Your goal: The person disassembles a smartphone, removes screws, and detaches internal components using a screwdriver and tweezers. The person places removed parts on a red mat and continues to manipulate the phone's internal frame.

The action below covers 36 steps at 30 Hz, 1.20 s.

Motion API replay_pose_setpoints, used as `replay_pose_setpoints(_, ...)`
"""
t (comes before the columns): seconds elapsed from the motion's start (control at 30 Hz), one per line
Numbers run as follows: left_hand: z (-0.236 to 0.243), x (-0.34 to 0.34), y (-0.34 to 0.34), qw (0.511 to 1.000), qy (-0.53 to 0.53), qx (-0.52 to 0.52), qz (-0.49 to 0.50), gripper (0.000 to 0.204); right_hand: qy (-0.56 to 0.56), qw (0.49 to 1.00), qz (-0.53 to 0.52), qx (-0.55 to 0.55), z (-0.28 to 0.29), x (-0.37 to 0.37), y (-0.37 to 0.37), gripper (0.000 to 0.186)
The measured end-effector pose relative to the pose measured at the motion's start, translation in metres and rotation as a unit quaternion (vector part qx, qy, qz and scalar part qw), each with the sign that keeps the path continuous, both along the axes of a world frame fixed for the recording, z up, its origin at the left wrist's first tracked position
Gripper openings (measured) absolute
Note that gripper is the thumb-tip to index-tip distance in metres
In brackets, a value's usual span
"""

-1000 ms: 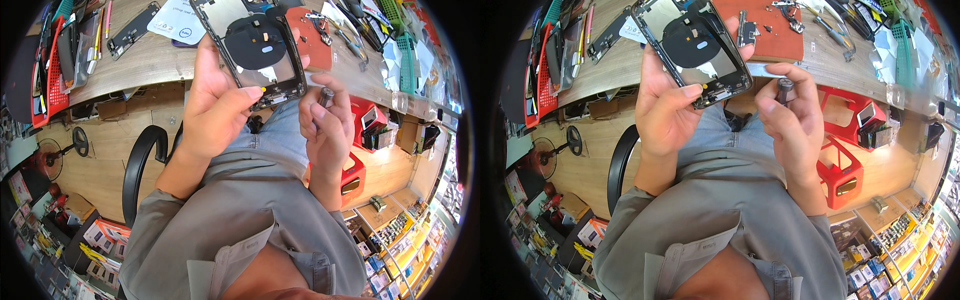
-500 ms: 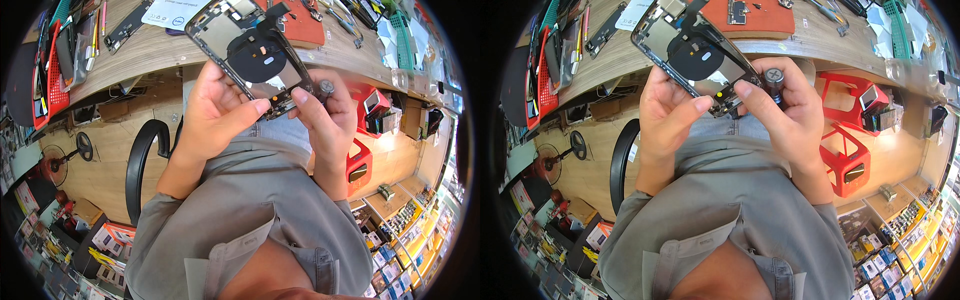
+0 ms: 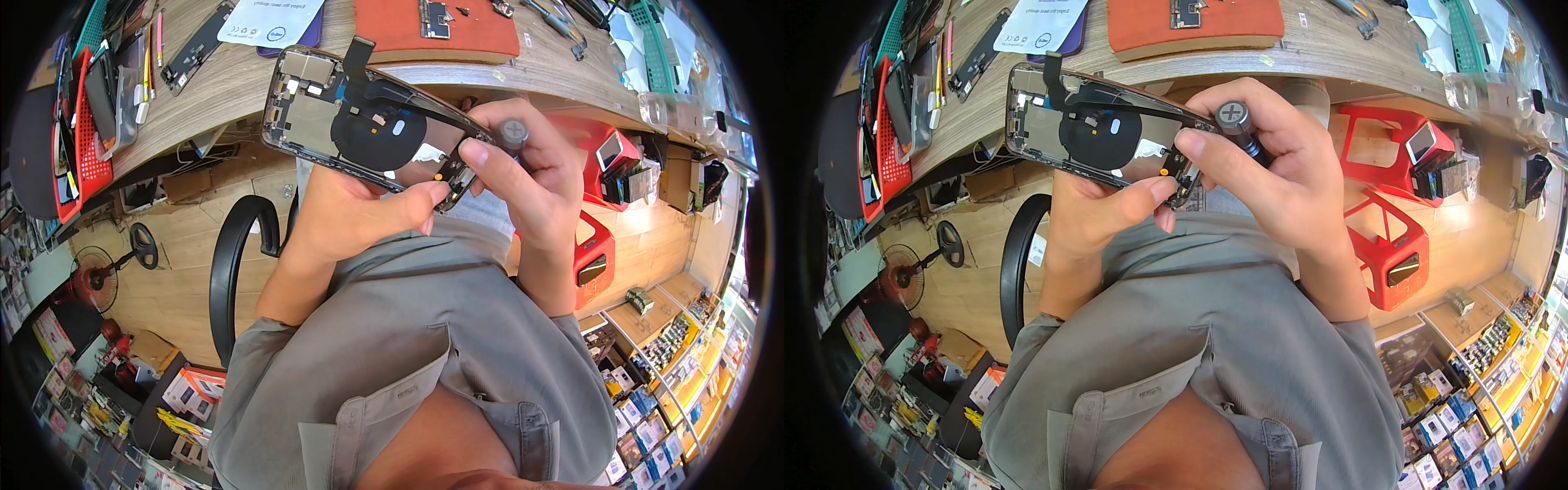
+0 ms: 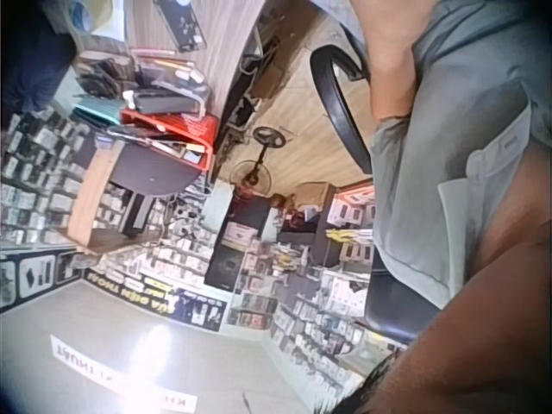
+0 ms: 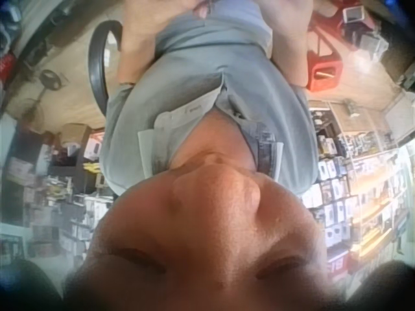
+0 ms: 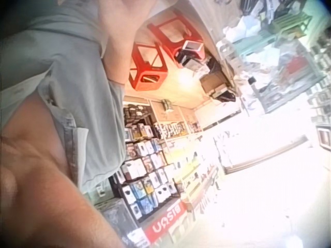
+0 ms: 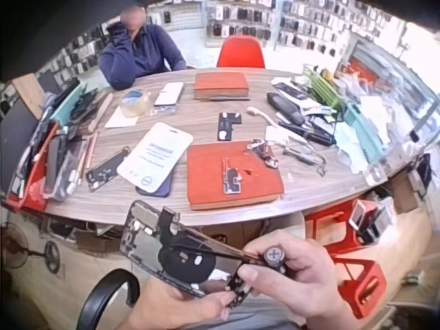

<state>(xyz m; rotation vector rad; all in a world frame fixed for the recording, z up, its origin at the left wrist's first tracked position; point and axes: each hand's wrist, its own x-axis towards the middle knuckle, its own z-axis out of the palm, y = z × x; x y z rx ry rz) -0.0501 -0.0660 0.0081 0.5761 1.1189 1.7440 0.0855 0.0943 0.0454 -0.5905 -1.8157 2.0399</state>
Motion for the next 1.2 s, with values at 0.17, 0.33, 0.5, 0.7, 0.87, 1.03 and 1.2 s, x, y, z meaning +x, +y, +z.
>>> replay_pose_setpoints(0.17,0.000,0.005,0.001,1.000,-0.004,-0.008,0.013,0.026,-0.004,1.000,0.000,-0.004,0.000,0.001,0.001,0.021)
replay_pose_setpoints(0.33,0.003,0.005,0.001,1.000,-0.025,-0.015,-0.002,0.027,-0.002,1.000,0.004,-0.016,0.000,0.001,0.002,0.020)
replay_pose_setpoints(0.5,-0.003,0.010,0.003,0.999,-0.028,0.007,0.025,0.029,0.025,0.997,-0.026,-0.074,-0.002,0.001,-0.004,0.027)
replay_pose_setpoints(0.7,-0.011,0.023,0.003,0.988,0.003,0.007,0.157,0.035,0.015,0.998,-0.055,0.017,-0.008,0.011,-0.015,0.033)
replay_pose_setpoints(0.87,-0.019,0.038,0.011,0.970,0.038,0.051,0.234,0.028,0.028,0.987,-0.061,0.144,-0.023,0.012,-0.031,0.037)
replay_pose_setpoints(1.03,-0.024,0.046,0.016,0.960,0.039,0.055,0.272,0.022,0.045,0.960,-0.066,0.267,-0.025,0.002,-0.032,0.039)
replay_pose_setpoints(1.2,-0.022,0.049,0.021,0.962,0.037,0.059,0.263,0.015,0.002,0.989,-0.091,0.114,-0.020,-0.001,-0.033,0.034)
